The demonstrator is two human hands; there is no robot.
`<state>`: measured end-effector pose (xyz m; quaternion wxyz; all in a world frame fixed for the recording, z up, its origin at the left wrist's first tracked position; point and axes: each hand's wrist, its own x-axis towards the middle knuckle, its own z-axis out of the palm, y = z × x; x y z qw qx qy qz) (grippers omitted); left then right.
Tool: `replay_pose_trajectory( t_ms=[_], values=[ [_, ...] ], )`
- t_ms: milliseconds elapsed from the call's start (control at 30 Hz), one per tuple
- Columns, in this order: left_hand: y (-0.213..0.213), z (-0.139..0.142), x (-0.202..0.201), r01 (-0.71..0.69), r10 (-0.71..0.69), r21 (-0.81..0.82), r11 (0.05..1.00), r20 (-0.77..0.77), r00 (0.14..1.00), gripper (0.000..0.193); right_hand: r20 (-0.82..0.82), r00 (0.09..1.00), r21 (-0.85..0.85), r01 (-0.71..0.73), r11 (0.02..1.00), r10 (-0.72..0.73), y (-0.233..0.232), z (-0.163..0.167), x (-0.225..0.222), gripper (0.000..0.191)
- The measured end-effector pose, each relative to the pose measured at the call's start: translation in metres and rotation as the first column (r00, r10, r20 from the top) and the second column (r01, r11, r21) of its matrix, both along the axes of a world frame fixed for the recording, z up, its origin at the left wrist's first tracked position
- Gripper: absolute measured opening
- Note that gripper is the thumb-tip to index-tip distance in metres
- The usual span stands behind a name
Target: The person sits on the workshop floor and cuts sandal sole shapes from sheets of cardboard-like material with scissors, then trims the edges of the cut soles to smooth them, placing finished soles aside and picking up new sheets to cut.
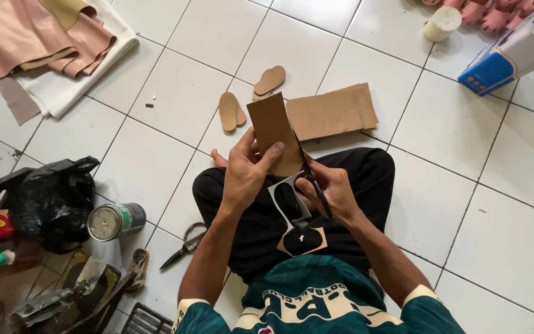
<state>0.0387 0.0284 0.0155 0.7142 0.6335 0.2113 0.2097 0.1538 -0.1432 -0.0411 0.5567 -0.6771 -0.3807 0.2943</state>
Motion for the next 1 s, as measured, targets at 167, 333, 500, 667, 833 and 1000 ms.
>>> replay_pose_trajectory(
  t_ms=[167,333,500,667,833,1000],
  values=[
    [0.000,-0.002,0.000,0.018,-0.018,-0.001,1.000,0.024,1.000,0.044,0.025,1.000,0.020,0.001,1.000,-0.002,-0.004,-0.003,0.001,0.040],
    [0.001,-0.002,0.000,0.034,-0.033,-0.028,0.999,0.040,0.999,0.044,0.097,0.995,-0.003,0.018,1.000,-0.017,-0.006,0.001,0.001,0.037],
    [0.001,-0.007,0.001,0.032,-0.031,-0.045,0.998,0.026,0.999,0.046,0.192,0.981,-0.008,0.034,0.999,-0.032,-0.007,0.004,0.000,0.033],
    [0.010,-0.022,0.002,0.066,-0.061,-0.124,0.990,0.040,0.997,0.049,0.116,0.993,-0.094,0.045,0.995,-0.034,-0.005,0.004,-0.003,0.029],
    [0.024,-0.039,0.009,-0.072,0.067,0.068,0.995,0.076,0.995,0.033,-0.195,0.976,-0.181,-0.129,0.975,0.093,-0.006,0.014,-0.004,0.045],
    [0.017,-0.044,0.006,-0.065,0.073,-0.077,0.995,0.104,0.992,0.031,0.021,0.998,-0.162,-0.062,0.985,0.066,-0.007,0.017,-0.007,0.051]
  ],
)
